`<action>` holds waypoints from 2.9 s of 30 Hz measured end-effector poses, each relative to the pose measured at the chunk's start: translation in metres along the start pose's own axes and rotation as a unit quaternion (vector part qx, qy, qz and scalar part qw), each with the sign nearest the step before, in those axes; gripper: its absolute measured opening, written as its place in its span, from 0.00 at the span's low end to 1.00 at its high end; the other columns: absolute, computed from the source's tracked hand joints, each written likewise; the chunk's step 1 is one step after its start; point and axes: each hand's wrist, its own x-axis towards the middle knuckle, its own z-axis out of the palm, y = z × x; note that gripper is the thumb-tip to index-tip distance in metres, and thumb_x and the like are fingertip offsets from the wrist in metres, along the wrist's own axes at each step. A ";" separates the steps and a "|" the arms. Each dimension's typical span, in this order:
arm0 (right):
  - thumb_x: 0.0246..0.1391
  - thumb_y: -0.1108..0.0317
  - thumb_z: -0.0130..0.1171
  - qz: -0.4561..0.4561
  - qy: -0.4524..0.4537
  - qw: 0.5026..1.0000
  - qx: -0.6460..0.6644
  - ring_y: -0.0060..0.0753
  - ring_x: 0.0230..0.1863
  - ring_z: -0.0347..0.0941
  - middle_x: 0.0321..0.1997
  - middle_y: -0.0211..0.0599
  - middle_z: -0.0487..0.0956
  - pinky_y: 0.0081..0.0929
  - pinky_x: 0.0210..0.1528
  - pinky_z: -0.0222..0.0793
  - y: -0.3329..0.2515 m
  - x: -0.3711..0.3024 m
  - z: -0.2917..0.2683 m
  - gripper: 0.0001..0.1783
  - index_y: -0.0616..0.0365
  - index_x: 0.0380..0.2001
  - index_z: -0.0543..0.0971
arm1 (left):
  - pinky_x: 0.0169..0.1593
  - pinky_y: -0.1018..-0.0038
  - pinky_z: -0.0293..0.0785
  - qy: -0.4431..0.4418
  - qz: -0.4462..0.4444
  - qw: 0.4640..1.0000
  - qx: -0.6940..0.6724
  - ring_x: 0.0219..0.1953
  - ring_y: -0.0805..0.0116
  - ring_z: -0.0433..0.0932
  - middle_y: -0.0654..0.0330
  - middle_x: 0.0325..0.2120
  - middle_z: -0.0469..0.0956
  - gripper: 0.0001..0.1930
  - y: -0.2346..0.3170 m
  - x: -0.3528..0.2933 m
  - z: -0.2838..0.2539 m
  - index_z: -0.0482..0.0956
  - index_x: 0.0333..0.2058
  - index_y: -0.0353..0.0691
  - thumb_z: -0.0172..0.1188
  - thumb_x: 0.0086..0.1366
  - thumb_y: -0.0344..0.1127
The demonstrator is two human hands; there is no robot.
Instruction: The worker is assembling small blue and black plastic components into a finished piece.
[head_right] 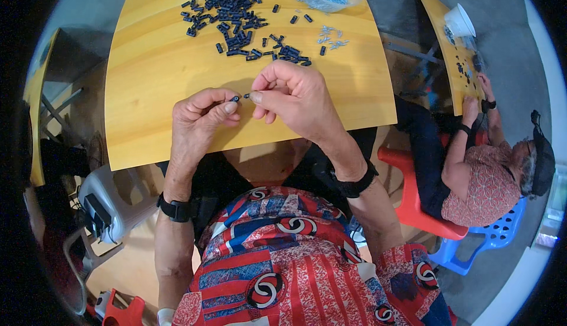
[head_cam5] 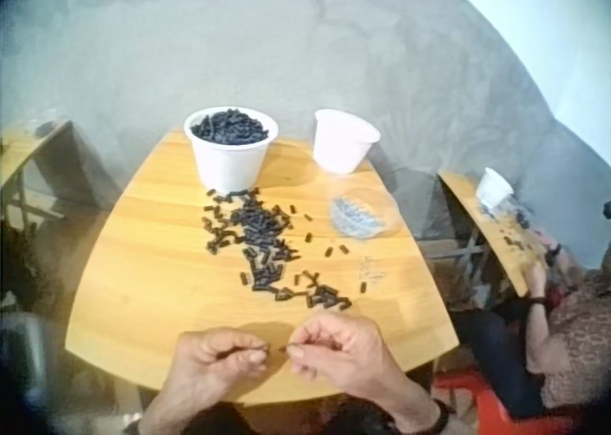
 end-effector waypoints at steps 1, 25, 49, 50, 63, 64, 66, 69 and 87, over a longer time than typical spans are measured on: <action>0.52 0.77 0.57 -0.007 -0.007 1.000 0.018 0.18 0.23 0.74 0.22 0.30 0.77 0.15 0.23 0.70 -0.001 0.001 0.001 0.02 0.63 0.30 0.75 | 0.35 0.80 0.78 -0.007 -0.003 1.000 -0.008 0.29 0.77 0.78 0.61 0.28 0.80 0.06 0.001 0.000 0.001 0.80 0.37 0.31 0.60 0.61 0.25; 0.48 0.79 0.56 -0.209 -0.001 0.939 -0.273 0.36 0.24 0.75 0.26 0.40 0.76 0.27 0.24 0.69 -0.001 0.006 0.016 0.03 0.62 0.29 0.76 | 0.33 0.82 0.77 -0.014 -0.012 1.000 0.019 0.28 0.79 0.78 0.62 0.26 0.80 0.05 0.006 0.000 0.001 0.80 0.36 0.31 0.59 0.62 0.25; 0.48 0.76 0.58 -0.304 -0.055 0.901 -0.304 0.33 0.27 0.77 0.27 0.39 0.78 0.25 0.27 0.72 -0.004 0.019 0.019 0.07 0.60 0.33 0.77 | 0.31 0.81 0.77 -0.009 -0.042 0.998 -0.053 0.25 0.77 0.78 0.60 0.24 0.80 0.06 0.013 0.002 -0.005 0.80 0.36 0.30 0.58 0.62 0.24; 0.48 0.76 0.58 -0.304 -0.056 0.901 -0.304 0.33 0.27 0.77 0.27 0.39 0.78 0.25 0.27 0.72 -0.004 0.017 0.020 0.07 0.60 0.33 0.77 | 0.31 0.81 0.77 -0.008 -0.042 0.998 -0.052 0.25 0.77 0.78 0.60 0.24 0.80 0.06 0.013 0.002 -0.005 0.80 0.36 0.30 0.58 0.62 0.24; 0.53 0.74 0.59 -0.093 0.039 0.984 -0.144 0.17 0.24 0.70 0.25 0.30 0.76 0.16 0.26 0.67 0.002 0.012 0.026 0.04 0.64 0.30 0.78 | 0.30 0.81 0.78 0.014 -0.041 0.998 -0.049 0.25 0.77 0.78 0.59 0.24 0.80 0.05 0.010 0.001 -0.003 0.80 0.35 0.30 0.58 0.61 0.24; 0.53 0.74 0.59 -0.090 0.040 0.985 -0.141 0.17 0.24 0.70 0.25 0.30 0.76 0.16 0.26 0.66 0.002 0.012 0.026 0.04 0.64 0.29 0.78 | 0.30 0.81 0.78 0.015 -0.041 0.998 -0.049 0.25 0.77 0.78 0.59 0.24 0.80 0.05 0.010 0.001 -0.003 0.80 0.35 0.29 0.58 0.61 0.23; 0.52 0.74 0.59 -0.094 0.044 0.983 -0.153 0.17 0.23 0.70 0.24 0.30 0.75 0.17 0.25 0.66 0.004 0.013 0.027 0.04 0.64 0.28 0.78 | 0.30 0.81 0.78 0.011 -0.038 0.998 -0.053 0.25 0.77 0.79 0.59 0.24 0.80 0.05 0.009 0.001 -0.005 0.80 0.36 0.29 0.58 0.61 0.23; 0.51 0.74 0.60 -0.097 0.047 0.980 -0.168 0.17 0.23 0.69 0.22 0.30 0.75 0.18 0.24 0.64 0.005 0.015 0.027 0.04 0.65 0.26 0.78 | 0.30 0.81 0.78 0.011 -0.035 0.998 -0.054 0.26 0.77 0.79 0.59 0.25 0.80 0.05 0.007 0.001 -0.005 0.80 0.36 0.29 0.58 0.61 0.23; 0.52 0.73 0.60 -0.039 0.017 0.994 -0.097 0.15 0.22 0.71 0.22 0.28 0.77 0.16 0.22 0.65 0.005 0.022 0.025 0.05 0.64 0.26 0.79 | 0.31 0.80 0.79 0.027 -0.062 0.996 -0.061 0.26 0.76 0.79 0.58 0.26 0.80 0.05 0.017 0.004 -0.002 0.80 0.35 0.29 0.59 0.61 0.25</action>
